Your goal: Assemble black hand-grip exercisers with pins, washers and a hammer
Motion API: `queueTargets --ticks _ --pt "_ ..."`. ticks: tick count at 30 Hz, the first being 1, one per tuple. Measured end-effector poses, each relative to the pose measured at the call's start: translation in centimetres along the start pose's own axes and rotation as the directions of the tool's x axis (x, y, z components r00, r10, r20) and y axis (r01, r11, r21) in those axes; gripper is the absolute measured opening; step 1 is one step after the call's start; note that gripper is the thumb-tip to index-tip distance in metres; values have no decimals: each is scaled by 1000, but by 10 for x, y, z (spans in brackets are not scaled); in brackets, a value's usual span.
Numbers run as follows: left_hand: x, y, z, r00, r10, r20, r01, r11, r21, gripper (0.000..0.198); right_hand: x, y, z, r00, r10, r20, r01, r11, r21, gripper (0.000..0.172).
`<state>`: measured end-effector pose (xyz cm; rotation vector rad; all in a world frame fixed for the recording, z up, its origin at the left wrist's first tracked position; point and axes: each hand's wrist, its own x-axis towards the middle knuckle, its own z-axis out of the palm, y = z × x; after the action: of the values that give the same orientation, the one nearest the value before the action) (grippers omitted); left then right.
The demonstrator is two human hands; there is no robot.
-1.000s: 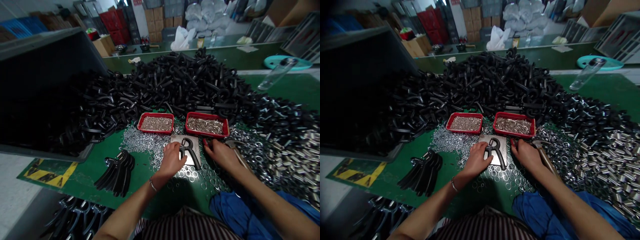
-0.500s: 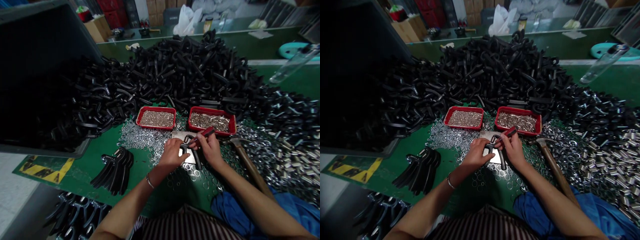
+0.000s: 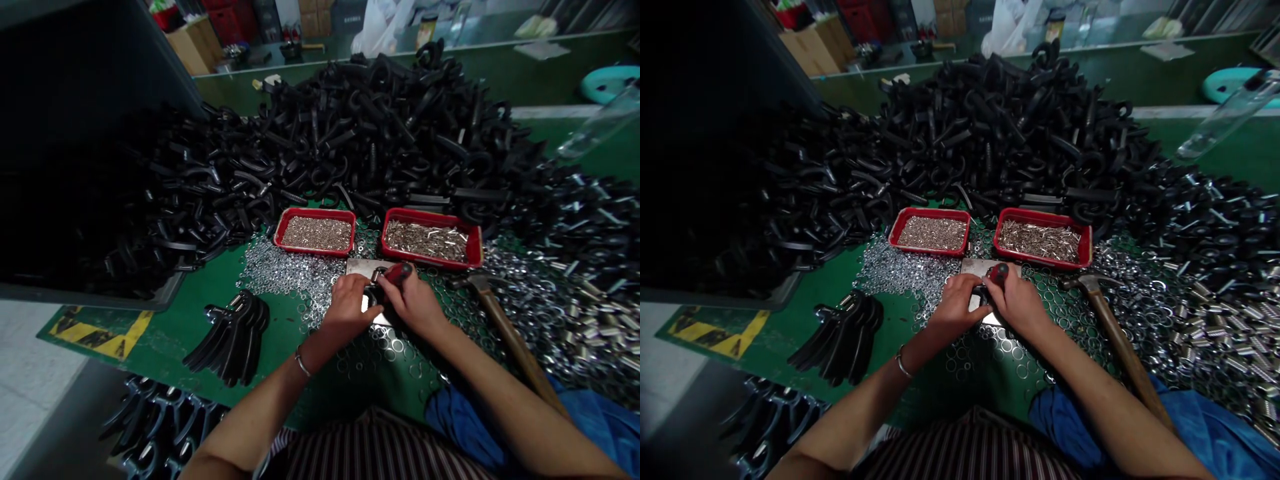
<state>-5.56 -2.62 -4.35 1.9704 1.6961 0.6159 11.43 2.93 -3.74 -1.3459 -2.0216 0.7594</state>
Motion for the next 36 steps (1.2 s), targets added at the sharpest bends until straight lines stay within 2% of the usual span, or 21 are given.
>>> queueTargets --ticks 2,4,7,9,10,11,12,14,15,16,18,20,23,25,28,31,33,36 --pt "0 2 -1 1000 -6 19 6 1000 0 47 7 -6 -2 1000 26 8 -27 992 121 33" --pt "1 3 -3 999 -22 33 22 1000 5 45 13 -16 -7 997 68 35 -76 935 345 33" --pt "3 4 -3 999 -37 29 36 999 29 44 17 -34 -23 989 120 82 -144 752 643 37" --pt "3 4 -1 999 -36 31 35 999 41 44 18 -38 -36 985 149 91 -166 645 746 39" --pt "2 5 0 999 -37 38 36 998 45 45 18 -34 -43 981 162 106 -186 628 755 39" --pt "-1 6 0 998 -44 46 41 998 52 47 19 -28 -49 976 175 132 -216 664 716 39" --pt "-4 9 0 997 -56 49 52 997 64 51 19 -18 -56 970 183 162 -244 753 611 40" --pt "-12 15 -7 997 -63 45 58 993 102 62 19 7 -68 957 184 227 -238 940 244 38" --pt "-15 18 -15 998 -45 44 39 992 120 64 18 20 -73 950 184 252 -200 979 39 38" --pt "-15 20 -25 999 -11 48 4 991 133 61 17 32 -78 946 183 266 -153 980 -130 38" --pt "-7 19 -52 995 71 65 -80 986 149 42 13 47 -84 947 169 272 -77 945 -318 43" --pt "14 8 -81 995 82 51 -91 974 209 29 10 50 -85 958 149 244 -41 915 -401 49" --pt "61 -21 -117 996 -87 -37 94 888 450 27 12 36 -78 967 99 236 42 847 -530 46" --pt "87 -42 -128 977 -210 -41 199 816 543 24 19 21 -73 966 79 246 82 810 -581 37" --pt "104 -62 -130 968 -250 -26 222 798 561 21 42 -8 -60 970 -67 235 181 843 -506 21" --pt "101 -72 -124 978 -208 -25 188 816 546 22 78 -38 -33 920 -305 247 384 832 -401 16" --pt "97 -78 -122 983 -180 -28 169 837 521 23 105 -55 -6 880 -364 306 470 763 -443 17" --pt "96 -89 -122 986 -162 -46 165 872 461 23 136 -68 32 845 -374 383 524 721 -453 14"
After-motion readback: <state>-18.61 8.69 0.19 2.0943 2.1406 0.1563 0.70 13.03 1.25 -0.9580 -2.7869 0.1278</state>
